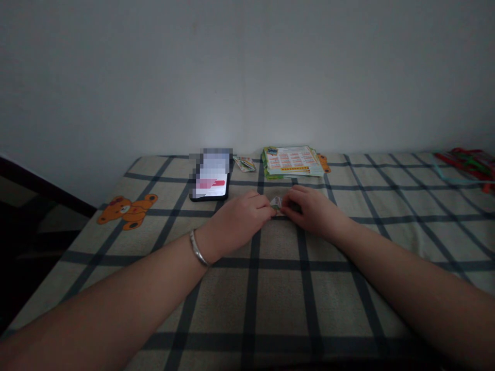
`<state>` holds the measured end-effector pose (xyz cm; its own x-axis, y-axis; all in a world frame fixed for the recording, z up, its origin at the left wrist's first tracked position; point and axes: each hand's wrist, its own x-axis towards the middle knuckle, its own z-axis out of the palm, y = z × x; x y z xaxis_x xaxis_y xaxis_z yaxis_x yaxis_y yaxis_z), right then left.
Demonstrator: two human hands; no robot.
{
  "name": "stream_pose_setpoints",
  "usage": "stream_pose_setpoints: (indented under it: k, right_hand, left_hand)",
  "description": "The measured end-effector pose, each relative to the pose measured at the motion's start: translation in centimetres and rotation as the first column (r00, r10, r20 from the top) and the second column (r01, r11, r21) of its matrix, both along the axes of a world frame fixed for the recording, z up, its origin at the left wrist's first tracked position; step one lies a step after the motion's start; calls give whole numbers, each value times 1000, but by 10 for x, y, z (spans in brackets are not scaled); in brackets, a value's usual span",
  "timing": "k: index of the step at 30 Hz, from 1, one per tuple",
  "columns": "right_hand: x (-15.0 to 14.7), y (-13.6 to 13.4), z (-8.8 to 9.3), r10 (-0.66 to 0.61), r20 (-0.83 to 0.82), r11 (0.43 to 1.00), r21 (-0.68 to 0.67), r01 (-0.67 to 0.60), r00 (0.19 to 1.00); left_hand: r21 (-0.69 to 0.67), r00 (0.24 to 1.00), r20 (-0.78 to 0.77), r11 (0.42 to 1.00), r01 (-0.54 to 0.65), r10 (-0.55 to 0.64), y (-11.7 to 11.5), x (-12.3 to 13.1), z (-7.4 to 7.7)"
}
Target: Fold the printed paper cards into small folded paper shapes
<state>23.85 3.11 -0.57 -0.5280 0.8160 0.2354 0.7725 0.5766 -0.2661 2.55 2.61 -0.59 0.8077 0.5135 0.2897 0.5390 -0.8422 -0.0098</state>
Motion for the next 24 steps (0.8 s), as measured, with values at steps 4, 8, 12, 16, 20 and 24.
stream_pose_setpoints:
  k: [4,8,12,16,20,24]
  right_hand:
    - [1,-4,1,57,32,996,68,-60,998]
    - [6,-8,5,190,130,966,153,-209,973]
    - [12,-7,7,248,126,956,131,-263,961]
    - [16,-4,6,278,94,951,113,-287,956]
    - [16,-4,6,297,118,942,126,-311,948]
    - [16,-5,8,319,139,936,111,-335,937]
  left_hand:
    - [54,999,-54,999,3,-1,-2,-1,-1]
    - [92,996,-85,996,-9,17,-3,0,0]
    - [83,996,-87,996,-17,24,-4,-1,0]
    - [99,998,-66,995,17,-11,-1,-2,-1]
    - [123,997,-76,992,41,-32,0,-3,-2]
    - [120,994,-109,992,37,-24,0,-3,-1]
